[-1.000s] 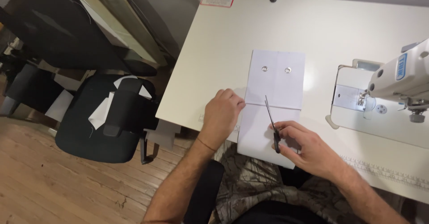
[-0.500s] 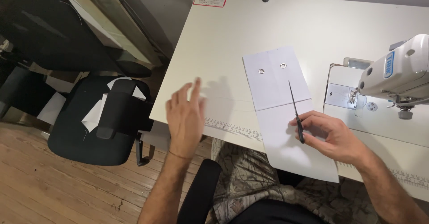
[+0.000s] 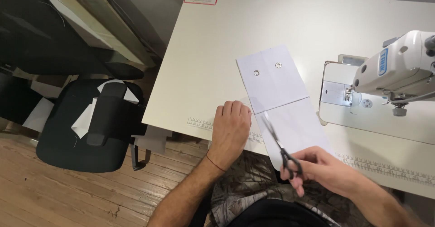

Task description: Preparing and aligning leather pieces at a sewing station and trimming them with scissors

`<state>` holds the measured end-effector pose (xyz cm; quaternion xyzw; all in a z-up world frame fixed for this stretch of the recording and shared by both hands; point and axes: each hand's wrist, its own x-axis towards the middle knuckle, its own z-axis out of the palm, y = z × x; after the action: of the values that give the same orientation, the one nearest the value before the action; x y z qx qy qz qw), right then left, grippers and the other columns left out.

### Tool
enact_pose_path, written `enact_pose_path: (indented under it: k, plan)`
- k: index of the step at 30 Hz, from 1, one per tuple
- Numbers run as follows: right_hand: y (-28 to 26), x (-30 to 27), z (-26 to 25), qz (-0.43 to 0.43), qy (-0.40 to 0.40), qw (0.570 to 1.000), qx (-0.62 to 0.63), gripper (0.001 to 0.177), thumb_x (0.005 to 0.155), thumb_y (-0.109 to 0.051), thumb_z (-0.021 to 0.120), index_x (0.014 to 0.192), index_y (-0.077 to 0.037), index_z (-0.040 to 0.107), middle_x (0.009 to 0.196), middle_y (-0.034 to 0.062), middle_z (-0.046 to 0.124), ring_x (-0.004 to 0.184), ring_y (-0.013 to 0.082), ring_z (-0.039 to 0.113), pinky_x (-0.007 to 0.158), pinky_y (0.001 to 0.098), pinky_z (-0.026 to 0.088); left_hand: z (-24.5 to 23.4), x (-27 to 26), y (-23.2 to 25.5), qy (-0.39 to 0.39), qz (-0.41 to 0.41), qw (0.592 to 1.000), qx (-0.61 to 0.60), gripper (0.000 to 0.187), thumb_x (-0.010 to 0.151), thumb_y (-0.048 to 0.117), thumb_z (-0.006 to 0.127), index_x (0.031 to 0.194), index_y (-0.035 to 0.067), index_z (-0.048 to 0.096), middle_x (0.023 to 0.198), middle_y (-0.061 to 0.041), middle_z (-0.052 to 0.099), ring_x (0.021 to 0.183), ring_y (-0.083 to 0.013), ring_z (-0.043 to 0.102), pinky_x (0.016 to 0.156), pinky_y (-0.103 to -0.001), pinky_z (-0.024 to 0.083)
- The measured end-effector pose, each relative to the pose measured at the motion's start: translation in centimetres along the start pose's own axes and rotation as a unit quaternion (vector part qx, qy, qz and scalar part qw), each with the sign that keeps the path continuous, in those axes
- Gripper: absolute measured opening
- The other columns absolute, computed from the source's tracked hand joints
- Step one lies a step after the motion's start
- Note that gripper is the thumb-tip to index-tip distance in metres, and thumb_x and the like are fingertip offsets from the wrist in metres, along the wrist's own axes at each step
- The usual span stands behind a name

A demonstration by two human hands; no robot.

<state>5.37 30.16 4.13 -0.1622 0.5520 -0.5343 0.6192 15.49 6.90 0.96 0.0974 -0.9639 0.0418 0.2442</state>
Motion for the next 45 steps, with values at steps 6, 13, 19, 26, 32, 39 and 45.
enact_pose_path:
  k: [6,13,19,26,32,39,45]
  plan:
    - [-1.1,2.3,1.6,0.063,0.033,0.997,0.041,0.043,0.091,-0.021,0.070,0.080,0.021,0.071,0.068,0.0220,0.063,0.049,0.0265,0.059,0.033,0.0417,0.054,-0.9,-0.6,-0.1,-0.003,-0.036,0.993,-0.114,0.014,0.108,0.014,0.050,0.095,0.011,0.055,0.092,-0.004,0.054,0.079,-0.0228,0.046,0.069,-0.037,0.037]
    - [-1.7,4.2,1.4,0.062,0.052,0.996,0.043,0.039,0.090,-0.020,0.072,0.076,0.016,0.067,0.073,0.0230,0.065,0.044,0.0233,0.051,0.030,0.0408,0.050,-1.1,-1.3,-0.1,-0.024,-0.047,0.982,-0.180,0.014,0.108,0.018,0.051,0.098,0.010,0.056,0.094,-0.005,0.057,0.081,-0.0238,0.047,0.071,-0.039,0.037]
    - [-2.2,4.1,2.0,0.031,0.080,0.996,0.035,0.038,0.089,-0.015,0.074,0.076,0.020,0.071,0.054,0.0256,0.060,0.043,0.0314,0.060,0.031,0.0474,0.056,1.7,-2.9,-0.6,-0.080,-0.099,0.959,-0.251,0.029,0.113,0.026,0.036,0.097,0.013,0.057,0.088,-0.004,0.051,0.085,-0.0239,0.053,0.081,-0.037,0.045]
    - [0.8,3.3,-2.2,-0.030,0.014,0.998,0.060,0.046,0.093,-0.030,0.066,0.075,0.012,0.070,0.054,0.0213,0.062,0.043,0.0282,0.064,0.038,0.0386,0.052,-3.2,-2.1,-9.0,-0.045,-0.378,0.924,-0.022,0.024,0.110,0.014,0.043,0.125,-0.001,0.056,0.105,-0.022,0.058,0.097,-0.0313,0.058,0.090,-0.042,0.044]
    - [-0.6,0.9,-4.3,-0.071,-0.043,0.996,0.029,0.043,0.092,-0.026,0.070,0.082,0.016,0.071,0.076,0.0208,0.070,0.042,0.0176,0.056,0.037,0.0313,0.046,-1.8,-1.7,-4.1,0.035,-0.127,0.968,-0.213,0.031,0.098,0.032,0.070,0.124,0.017,0.069,0.113,-0.007,0.065,0.103,-0.0234,0.057,0.092,-0.042,0.044]
    - [-0.1,1.6,-4.3,-0.063,0.009,0.997,-0.050,0.042,0.092,-0.028,0.069,0.074,0.009,0.077,0.058,0.0149,0.062,0.058,0.0214,0.061,0.055,0.0320,0.036,0.2,0.2,-0.3,-0.053,-0.053,0.976,-0.203,0.012,0.096,0.026,0.072,0.103,0.017,0.075,0.093,0.002,0.061,0.088,-0.0242,0.051,0.074,-0.039,0.039]
    - [-1.4,1.7,-3.5,0.006,0.021,0.998,-0.066,0.043,0.090,-0.026,0.069,0.068,0.011,0.076,0.056,0.0206,0.069,0.041,0.0129,0.045,0.050,0.0298,0.029,0.3,0.4,0.6,-0.046,-0.040,0.983,-0.175,0.009,0.103,0.020,0.063,0.098,0.013,0.065,0.093,-0.001,0.060,0.084,-0.0230,0.049,0.073,-0.038,0.039]
